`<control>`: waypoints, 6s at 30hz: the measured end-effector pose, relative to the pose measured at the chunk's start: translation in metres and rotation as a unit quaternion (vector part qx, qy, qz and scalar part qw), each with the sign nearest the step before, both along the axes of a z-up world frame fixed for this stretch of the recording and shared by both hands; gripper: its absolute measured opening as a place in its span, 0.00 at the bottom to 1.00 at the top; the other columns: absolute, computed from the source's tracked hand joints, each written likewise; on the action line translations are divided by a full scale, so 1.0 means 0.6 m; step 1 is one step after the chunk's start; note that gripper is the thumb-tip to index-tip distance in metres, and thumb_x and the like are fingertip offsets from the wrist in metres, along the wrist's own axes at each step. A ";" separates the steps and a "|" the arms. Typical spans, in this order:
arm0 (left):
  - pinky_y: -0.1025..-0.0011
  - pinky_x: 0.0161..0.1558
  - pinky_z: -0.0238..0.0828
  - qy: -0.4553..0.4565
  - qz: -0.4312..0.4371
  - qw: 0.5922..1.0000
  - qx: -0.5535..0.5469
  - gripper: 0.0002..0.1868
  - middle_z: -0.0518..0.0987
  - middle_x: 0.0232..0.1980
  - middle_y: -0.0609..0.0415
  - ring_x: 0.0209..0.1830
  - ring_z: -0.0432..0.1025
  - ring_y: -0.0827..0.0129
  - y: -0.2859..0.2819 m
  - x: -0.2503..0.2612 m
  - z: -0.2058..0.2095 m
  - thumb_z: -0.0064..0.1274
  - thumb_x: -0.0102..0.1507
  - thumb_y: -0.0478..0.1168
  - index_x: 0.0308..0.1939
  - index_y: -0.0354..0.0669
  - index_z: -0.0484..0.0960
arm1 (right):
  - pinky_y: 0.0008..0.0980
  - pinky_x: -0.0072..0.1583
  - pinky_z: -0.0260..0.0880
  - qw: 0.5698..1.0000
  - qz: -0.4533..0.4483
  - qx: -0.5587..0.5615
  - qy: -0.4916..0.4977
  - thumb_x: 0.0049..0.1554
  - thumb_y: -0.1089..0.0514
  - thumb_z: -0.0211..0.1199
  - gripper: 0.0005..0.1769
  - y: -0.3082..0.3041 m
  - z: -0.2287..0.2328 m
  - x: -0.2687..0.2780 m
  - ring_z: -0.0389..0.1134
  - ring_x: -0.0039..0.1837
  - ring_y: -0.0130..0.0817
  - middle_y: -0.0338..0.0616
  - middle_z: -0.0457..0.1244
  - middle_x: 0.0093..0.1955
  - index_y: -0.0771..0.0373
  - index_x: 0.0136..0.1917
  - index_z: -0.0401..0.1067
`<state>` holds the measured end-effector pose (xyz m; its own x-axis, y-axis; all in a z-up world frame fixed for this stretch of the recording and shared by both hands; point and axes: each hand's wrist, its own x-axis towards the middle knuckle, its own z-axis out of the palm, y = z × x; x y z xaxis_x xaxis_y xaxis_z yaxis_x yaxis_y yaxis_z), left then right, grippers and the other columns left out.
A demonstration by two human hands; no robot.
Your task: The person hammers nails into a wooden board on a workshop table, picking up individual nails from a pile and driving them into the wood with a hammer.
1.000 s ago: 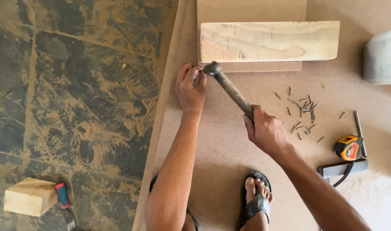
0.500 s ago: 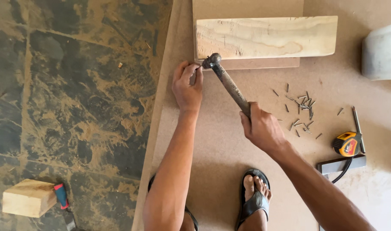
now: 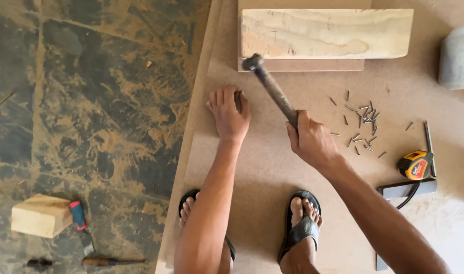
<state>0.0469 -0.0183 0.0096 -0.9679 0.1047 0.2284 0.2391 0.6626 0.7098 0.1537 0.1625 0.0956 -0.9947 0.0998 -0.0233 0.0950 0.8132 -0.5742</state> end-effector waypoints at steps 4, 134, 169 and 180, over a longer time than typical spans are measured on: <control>0.54 0.55 0.59 0.000 -0.003 1.000 0.015 0.08 0.76 0.48 0.52 0.52 0.68 0.54 -0.002 0.007 0.005 0.56 0.64 0.35 0.46 0.46 0.75 | 0.42 0.26 0.63 1.000 0.006 0.015 -0.008 0.63 0.62 0.61 0.14 0.002 0.034 0.012 0.65 0.24 0.44 0.51 0.62 0.25 0.75 0.54 0.63; 0.55 0.63 0.68 0.125 -0.576 0.788 -0.177 0.06 0.78 0.57 0.54 0.59 0.71 0.62 0.414 0.204 -0.002 0.61 0.59 0.35 0.40 0.47 0.89 | 0.27 0.32 0.65 0.781 -0.517 -0.344 -0.057 0.66 0.60 0.59 0.07 0.226 0.051 0.301 0.61 0.30 0.22 0.36 0.58 0.34 0.65 0.50 0.63; 0.83 0.21 0.57 -0.069 -0.146 0.975 0.155 0.07 0.84 0.31 0.62 0.21 0.66 0.87 0.410 0.024 -0.033 0.61 0.67 0.38 0.47 0.40 0.87 | 0.27 0.32 0.67 0.825 -0.456 -0.311 -0.121 0.64 0.56 0.61 0.11 0.231 0.046 0.236 0.62 0.31 0.21 0.36 0.60 0.32 0.67 0.49 0.64; 0.80 0.34 0.77 -0.020 -0.116 0.988 0.097 0.07 0.87 0.41 0.62 0.28 0.78 0.83 0.423 0.034 -0.013 0.63 0.65 0.40 0.46 0.48 0.83 | 0.40 0.35 0.67 0.943 -0.305 -0.068 -0.112 0.62 0.57 0.65 0.15 0.253 0.054 0.215 0.69 0.30 0.41 0.52 0.65 0.30 0.70 0.53 0.66</control>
<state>0.0674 0.2356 0.0016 -0.9315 0.2837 0.2275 0.3379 0.4436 0.8301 0.2825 0.3142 0.1283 -0.7216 0.6334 -0.2796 0.6530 0.4883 -0.5789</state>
